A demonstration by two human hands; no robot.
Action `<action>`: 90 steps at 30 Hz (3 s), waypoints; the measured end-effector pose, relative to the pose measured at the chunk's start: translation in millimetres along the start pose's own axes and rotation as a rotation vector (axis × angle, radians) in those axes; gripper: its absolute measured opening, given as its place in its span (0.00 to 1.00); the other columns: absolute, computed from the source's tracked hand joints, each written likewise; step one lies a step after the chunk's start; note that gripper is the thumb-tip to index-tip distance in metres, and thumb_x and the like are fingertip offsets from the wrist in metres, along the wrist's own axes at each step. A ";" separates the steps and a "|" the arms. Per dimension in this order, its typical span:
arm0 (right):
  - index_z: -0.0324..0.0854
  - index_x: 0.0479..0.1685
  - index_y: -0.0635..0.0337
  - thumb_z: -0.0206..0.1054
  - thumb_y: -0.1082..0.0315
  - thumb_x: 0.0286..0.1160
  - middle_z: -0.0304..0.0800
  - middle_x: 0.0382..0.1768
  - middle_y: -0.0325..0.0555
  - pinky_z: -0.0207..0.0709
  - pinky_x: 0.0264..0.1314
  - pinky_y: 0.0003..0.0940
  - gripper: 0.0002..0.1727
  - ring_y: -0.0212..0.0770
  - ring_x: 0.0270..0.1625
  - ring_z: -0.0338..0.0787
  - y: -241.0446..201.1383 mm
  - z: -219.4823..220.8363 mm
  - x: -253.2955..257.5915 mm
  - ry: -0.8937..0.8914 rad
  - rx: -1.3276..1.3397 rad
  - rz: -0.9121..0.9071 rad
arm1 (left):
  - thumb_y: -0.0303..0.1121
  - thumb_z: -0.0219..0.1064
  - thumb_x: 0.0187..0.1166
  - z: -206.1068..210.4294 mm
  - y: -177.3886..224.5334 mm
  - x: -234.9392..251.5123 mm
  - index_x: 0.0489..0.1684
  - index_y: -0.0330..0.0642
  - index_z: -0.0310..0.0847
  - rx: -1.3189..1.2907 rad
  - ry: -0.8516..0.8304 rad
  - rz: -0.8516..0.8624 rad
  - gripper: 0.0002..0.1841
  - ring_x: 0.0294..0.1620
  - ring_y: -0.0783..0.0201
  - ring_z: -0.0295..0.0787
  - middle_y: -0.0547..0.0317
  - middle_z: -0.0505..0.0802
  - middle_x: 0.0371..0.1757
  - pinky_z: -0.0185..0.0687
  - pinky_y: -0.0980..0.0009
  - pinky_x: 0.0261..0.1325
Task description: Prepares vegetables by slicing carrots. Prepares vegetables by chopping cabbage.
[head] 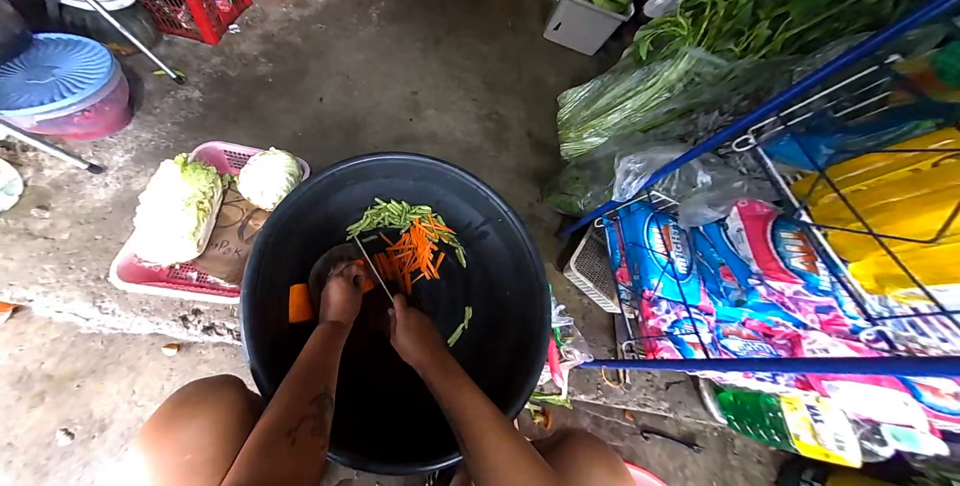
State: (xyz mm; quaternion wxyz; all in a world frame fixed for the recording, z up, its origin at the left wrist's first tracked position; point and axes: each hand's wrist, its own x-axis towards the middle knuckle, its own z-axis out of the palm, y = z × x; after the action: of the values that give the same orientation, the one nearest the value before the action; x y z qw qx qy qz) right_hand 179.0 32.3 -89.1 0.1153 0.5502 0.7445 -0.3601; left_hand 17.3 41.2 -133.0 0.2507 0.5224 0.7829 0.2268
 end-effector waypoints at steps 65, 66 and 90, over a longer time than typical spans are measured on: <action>0.57 0.88 0.52 0.43 0.57 0.97 0.92 0.56 0.59 0.85 0.64 0.56 0.25 0.58 0.62 0.93 -9.6 11.7 -3.3 0.016 0.003 0.066 | 0.29 0.61 0.87 -2.6 -1.8 -5.6 0.59 0.37 0.87 -0.098 -0.014 -0.112 0.12 0.75 0.51 0.82 0.44 0.85 0.73 0.76 0.55 0.79; 0.56 0.89 0.51 0.43 0.58 0.97 0.91 0.56 0.59 0.85 0.64 0.57 0.25 0.59 0.62 0.93 -12.9 10.0 -8.3 0.008 -0.030 0.065 | 0.29 0.61 0.87 -3.2 -1.5 -5.1 0.61 0.36 0.86 -0.089 -0.030 -0.116 0.13 0.77 0.49 0.81 0.42 0.84 0.74 0.75 0.54 0.80; 0.52 0.93 0.47 0.41 0.58 0.98 0.90 0.61 0.60 0.83 0.66 0.59 0.27 0.60 0.65 0.92 -23.6 24.2 3.4 -0.047 -0.041 0.133 | 0.28 0.62 0.86 -1.0 -3.4 -3.9 0.59 0.37 0.87 -0.100 -0.016 -0.125 0.12 0.76 0.50 0.82 0.44 0.85 0.74 0.76 0.54 0.79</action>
State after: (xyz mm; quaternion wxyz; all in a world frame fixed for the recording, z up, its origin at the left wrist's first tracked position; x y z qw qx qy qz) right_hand 151.0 15.5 -98.6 0.1677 0.5874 0.7106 -0.3493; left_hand 15.6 36.3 -133.7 0.2963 0.4610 0.7998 0.2451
